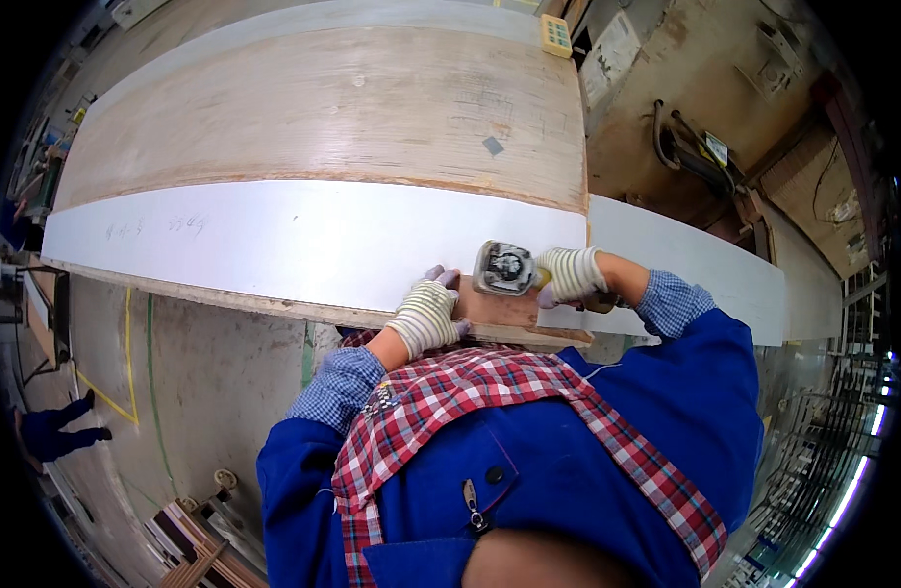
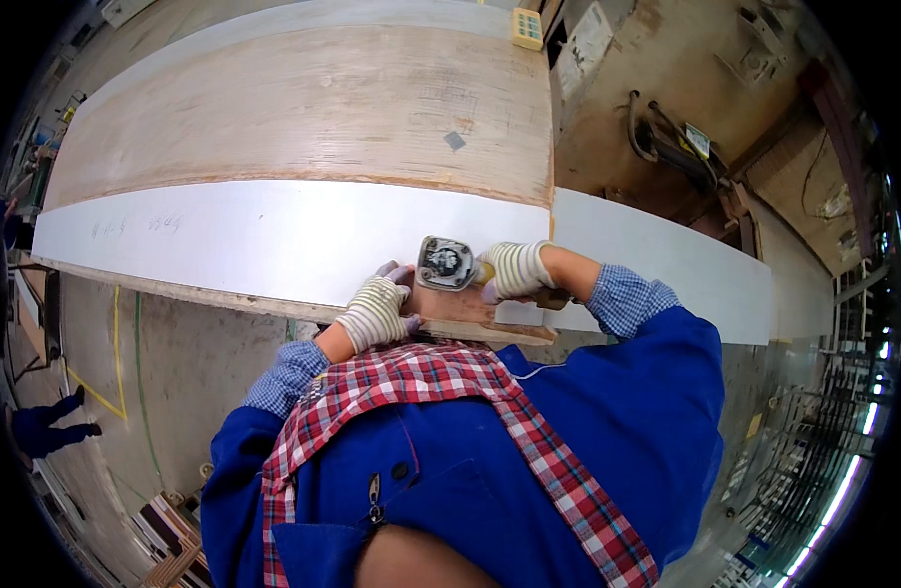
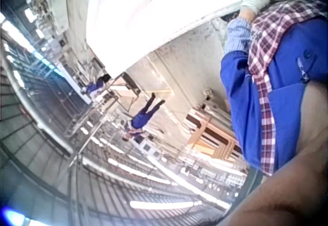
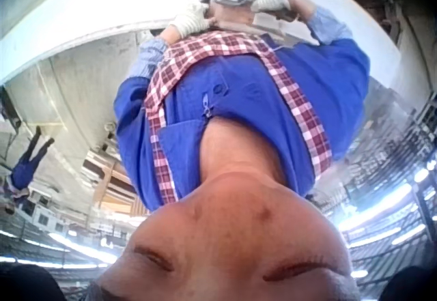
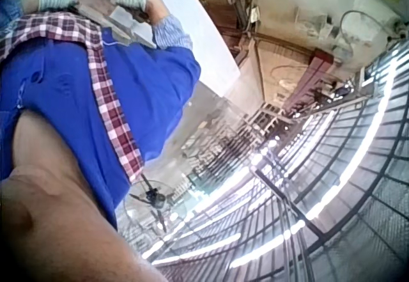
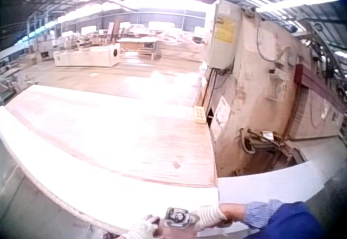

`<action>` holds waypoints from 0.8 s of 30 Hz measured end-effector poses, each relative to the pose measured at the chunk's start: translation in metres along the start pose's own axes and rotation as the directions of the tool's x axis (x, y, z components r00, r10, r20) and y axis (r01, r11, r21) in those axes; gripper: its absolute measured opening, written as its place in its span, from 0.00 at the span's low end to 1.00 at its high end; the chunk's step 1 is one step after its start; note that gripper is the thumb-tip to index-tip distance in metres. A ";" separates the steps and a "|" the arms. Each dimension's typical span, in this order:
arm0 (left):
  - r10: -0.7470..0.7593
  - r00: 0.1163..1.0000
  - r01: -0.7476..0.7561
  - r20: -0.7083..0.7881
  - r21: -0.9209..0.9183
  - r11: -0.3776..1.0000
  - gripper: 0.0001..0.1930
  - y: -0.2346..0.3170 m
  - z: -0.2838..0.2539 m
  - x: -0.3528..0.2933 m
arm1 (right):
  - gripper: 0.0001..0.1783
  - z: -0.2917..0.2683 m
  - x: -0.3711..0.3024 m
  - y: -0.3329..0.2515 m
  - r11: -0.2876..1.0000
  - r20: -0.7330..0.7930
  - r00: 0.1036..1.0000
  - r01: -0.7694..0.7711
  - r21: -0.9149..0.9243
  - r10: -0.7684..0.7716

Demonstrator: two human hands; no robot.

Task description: The person places dark brown wooden strips onto a large white board and secures them using a pneumatic nail gun. They repeat this process for multiple strips, aligning them carefully before fastening.

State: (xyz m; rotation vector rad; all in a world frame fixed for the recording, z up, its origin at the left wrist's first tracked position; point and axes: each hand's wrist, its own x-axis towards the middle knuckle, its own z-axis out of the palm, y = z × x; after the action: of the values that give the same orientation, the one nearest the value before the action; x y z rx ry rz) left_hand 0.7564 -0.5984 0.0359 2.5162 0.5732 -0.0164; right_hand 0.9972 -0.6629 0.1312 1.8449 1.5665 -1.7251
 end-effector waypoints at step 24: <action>0.378 0.911 -0.333 0.164 -0.246 0.910 0.16 0.071 0.050 0.094 | 0.11 -0.015 -0.088 0.117 0.969 -0.030 0.981 -0.187 0.158 0.194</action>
State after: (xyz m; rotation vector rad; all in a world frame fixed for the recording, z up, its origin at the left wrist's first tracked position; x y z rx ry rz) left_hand 0.8756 -0.6410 0.0180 2.3330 0.0197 -0.0774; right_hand 1.1134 -0.7517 0.1482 2.0451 1.2524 -1.7726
